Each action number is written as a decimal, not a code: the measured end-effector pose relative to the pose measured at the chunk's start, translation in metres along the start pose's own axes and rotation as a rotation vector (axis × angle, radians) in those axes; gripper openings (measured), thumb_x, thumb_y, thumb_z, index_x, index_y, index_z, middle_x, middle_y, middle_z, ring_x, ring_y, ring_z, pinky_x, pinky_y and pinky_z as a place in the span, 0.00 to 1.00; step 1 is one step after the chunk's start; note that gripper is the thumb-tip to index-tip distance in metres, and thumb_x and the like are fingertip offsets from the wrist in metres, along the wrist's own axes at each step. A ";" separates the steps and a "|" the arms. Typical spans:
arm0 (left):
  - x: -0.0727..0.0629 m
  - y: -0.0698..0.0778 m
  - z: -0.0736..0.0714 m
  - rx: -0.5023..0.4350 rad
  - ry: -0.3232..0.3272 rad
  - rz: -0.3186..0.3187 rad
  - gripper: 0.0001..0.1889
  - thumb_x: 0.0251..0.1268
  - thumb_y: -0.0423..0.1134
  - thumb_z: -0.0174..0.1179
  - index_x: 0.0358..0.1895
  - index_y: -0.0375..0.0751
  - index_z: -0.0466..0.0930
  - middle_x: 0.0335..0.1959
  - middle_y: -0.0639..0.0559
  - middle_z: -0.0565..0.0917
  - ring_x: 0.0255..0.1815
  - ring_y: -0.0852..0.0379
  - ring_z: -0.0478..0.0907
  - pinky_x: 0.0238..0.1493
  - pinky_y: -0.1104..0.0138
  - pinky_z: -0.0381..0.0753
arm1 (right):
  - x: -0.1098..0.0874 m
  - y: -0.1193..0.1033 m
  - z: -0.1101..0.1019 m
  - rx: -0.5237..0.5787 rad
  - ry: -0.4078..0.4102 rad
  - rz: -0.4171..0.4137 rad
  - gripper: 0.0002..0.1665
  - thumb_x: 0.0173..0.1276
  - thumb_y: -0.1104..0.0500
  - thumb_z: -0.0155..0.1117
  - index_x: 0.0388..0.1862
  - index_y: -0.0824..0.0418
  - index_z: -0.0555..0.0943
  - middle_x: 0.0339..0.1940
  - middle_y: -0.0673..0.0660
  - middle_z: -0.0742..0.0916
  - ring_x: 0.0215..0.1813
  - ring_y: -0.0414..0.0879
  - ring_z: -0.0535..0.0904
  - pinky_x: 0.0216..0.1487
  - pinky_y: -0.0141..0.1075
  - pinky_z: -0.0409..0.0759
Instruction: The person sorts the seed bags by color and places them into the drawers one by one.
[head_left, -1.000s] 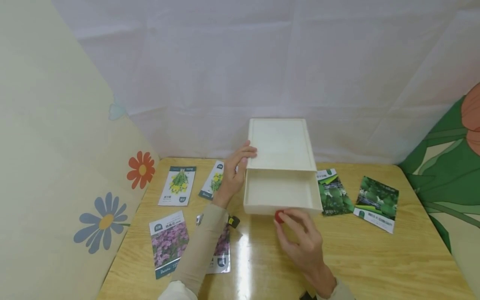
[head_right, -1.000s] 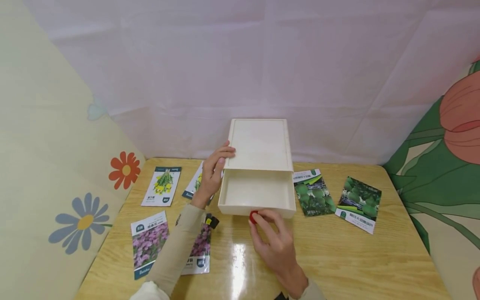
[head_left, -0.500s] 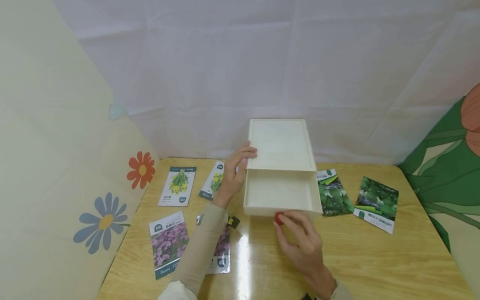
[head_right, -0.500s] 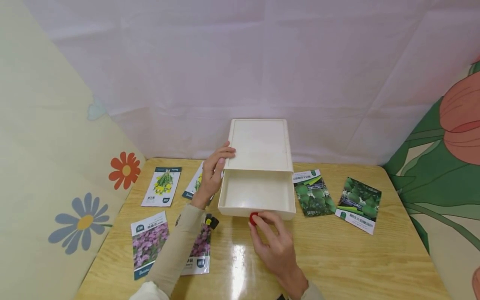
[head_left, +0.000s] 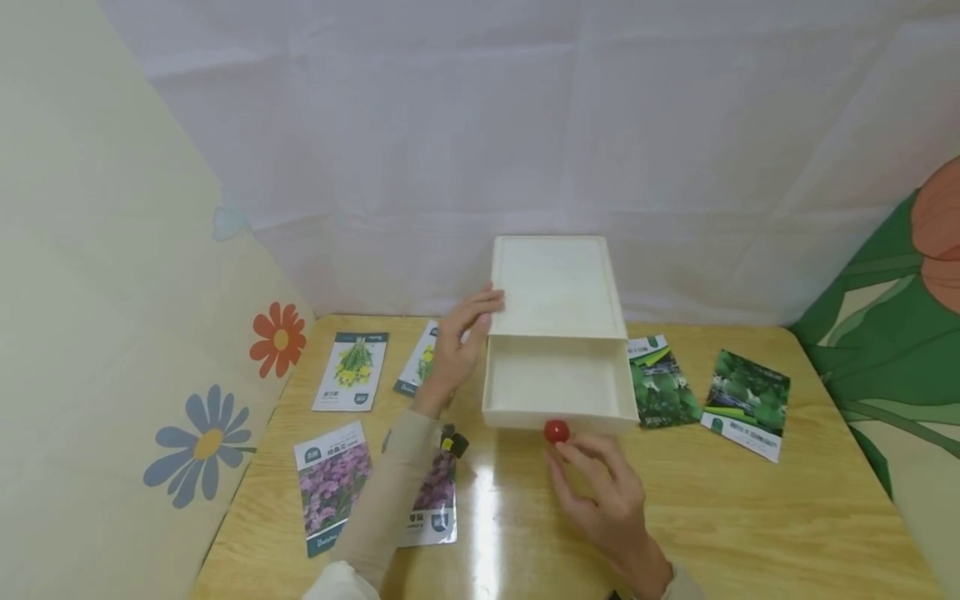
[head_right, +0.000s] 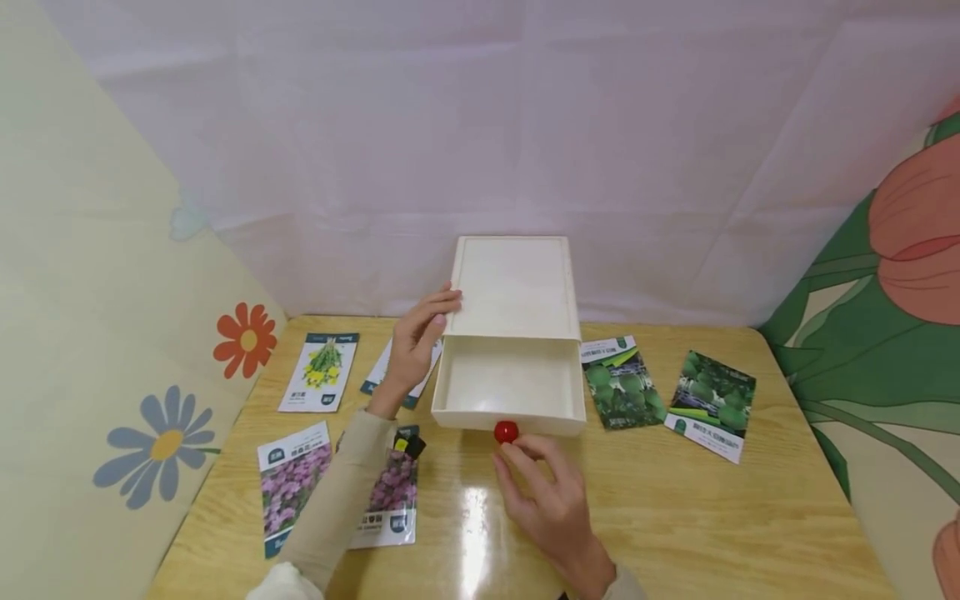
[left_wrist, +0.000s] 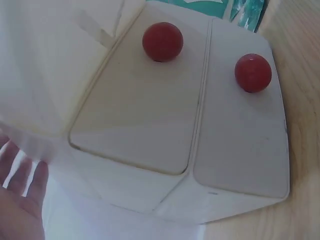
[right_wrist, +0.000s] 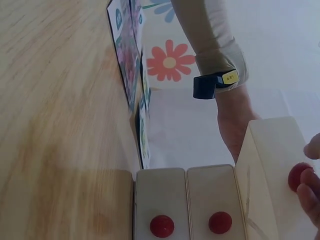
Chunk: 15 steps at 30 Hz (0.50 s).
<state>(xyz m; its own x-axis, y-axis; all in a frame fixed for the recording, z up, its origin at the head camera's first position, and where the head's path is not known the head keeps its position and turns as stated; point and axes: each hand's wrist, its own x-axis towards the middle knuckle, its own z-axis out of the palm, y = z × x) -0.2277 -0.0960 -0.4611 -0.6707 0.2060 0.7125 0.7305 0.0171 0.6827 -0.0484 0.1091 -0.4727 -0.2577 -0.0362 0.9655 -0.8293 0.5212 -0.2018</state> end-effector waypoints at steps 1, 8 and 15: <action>-0.001 0.001 -0.002 -0.001 -0.005 -0.006 0.15 0.77 0.22 0.53 0.59 0.24 0.83 0.67 0.29 0.82 0.77 0.30 0.71 0.81 0.53 0.73 | 0.000 -0.001 0.001 0.018 0.006 -0.021 0.15 0.75 0.61 0.70 0.31 0.72 0.87 0.30 0.66 0.87 0.30 0.52 0.84 0.37 0.26 0.88; -0.014 0.011 -0.020 0.079 -0.048 -0.056 0.17 0.76 0.27 0.58 0.64 0.27 0.81 0.71 0.31 0.79 0.71 0.34 0.78 0.71 0.49 0.83 | -0.009 -0.011 0.007 0.144 -0.097 -0.022 0.14 0.76 0.62 0.69 0.31 0.70 0.87 0.29 0.61 0.87 0.28 0.47 0.84 0.30 0.28 0.85; -0.035 0.021 -0.043 0.205 -0.091 -0.145 0.18 0.70 0.24 0.64 0.62 0.32 0.83 0.67 0.34 0.83 0.68 0.37 0.80 0.63 0.40 0.86 | -0.039 -0.016 0.009 0.161 -0.366 0.174 0.10 0.77 0.57 0.69 0.45 0.64 0.89 0.41 0.56 0.89 0.38 0.45 0.88 0.44 0.26 0.89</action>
<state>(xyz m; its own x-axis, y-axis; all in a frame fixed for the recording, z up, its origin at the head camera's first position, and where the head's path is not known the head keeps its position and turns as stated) -0.1946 -0.1449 -0.4648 -0.7624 0.2740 0.5862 0.6449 0.2482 0.7228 -0.0295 0.0949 -0.5081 -0.5357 -0.2747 0.7985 -0.8171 0.4074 -0.4079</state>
